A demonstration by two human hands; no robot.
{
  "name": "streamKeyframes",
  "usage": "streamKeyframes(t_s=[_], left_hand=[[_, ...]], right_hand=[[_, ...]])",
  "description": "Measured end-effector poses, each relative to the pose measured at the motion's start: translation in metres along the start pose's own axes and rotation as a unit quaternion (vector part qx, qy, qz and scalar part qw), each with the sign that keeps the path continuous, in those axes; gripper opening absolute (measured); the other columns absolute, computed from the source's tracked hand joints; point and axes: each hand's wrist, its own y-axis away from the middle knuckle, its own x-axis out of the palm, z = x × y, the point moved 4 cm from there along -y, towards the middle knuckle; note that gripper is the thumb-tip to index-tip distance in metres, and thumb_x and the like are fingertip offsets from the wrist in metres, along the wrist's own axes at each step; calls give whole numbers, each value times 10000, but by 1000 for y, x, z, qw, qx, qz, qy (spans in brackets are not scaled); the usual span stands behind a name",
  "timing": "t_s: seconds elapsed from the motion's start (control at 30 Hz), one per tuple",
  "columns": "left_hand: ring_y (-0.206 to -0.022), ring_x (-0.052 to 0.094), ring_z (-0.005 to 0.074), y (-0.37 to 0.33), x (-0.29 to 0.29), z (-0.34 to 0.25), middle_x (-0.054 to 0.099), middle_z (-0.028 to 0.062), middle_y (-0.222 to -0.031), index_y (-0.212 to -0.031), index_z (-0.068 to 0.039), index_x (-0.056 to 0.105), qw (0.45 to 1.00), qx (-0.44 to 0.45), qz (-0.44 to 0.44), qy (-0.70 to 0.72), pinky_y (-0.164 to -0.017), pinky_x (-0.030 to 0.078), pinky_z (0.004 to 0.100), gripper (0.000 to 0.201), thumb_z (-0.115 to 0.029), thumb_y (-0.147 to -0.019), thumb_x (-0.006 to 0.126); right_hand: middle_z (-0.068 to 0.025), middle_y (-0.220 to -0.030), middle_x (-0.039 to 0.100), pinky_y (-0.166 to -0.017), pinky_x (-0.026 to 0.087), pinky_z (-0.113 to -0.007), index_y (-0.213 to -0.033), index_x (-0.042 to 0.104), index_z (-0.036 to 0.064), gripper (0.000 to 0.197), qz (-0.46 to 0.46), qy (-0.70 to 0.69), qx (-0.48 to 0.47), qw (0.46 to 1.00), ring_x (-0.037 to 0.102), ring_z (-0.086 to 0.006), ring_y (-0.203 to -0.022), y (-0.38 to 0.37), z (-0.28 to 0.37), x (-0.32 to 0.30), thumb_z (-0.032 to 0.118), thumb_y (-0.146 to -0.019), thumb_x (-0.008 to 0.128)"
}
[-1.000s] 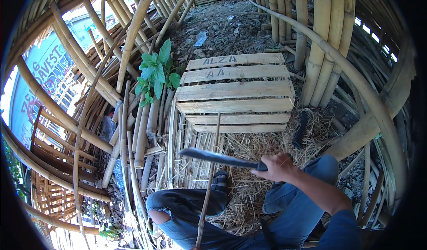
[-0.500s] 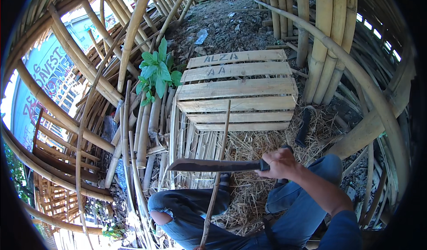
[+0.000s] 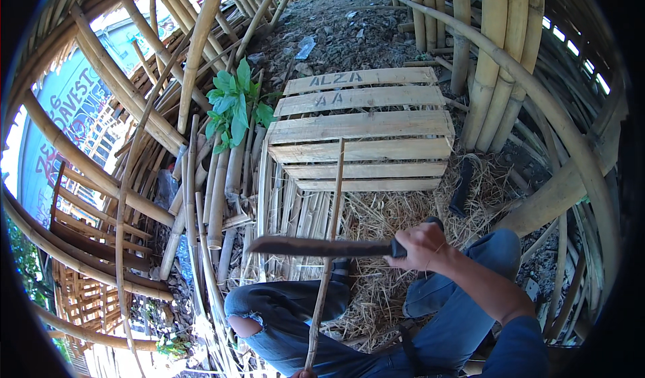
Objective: The person uses a machete to shave and trim a long strip of bamboo while seated in a bamboo structure.
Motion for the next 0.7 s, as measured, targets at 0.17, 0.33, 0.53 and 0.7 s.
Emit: streamKeyframes(t_s=[0.17,0.33,0.53,0.7], left_hand=[[-579,446,107,2,-17,17,479,-4,-736,-1045,-113,536,999,-13,12,50,-462,353,236,307,-359,-981,366],[-534,423,94,6,-51,43,459,-21,-685,-1050,-131,533,999,-8,18,45,-432,332,219,357,-413,-1004,318],[-506,406,94,-4,-60,54,455,-26,-672,-1029,-130,537,986,-32,-73,148,-412,315,236,310,-398,-993,385],[-458,415,113,5,-35,28,455,-11,-637,-999,-119,538,996,-38,3,76,-366,311,243,293,-376,-989,399]], right_hand=[[-47,-506,548,-416,473,-338,-639,522,81,442,28,14,39,999,590,-214,-439,4,7,4,464,-703,733],[-39,-485,531,-404,460,-338,-640,525,98,420,-7,-2,88,996,582,-214,-423,4,-14,3,458,-709,731],[-36,-478,540,-398,463,-334,-628,510,102,429,-29,-23,34,999,553,-202,-389,3,5,3,465,-733,712],[-33,-487,543,-355,437,-328,-632,530,88,416,8,31,62,998,536,-169,-376,-3,-10,7,448,-742,708]])
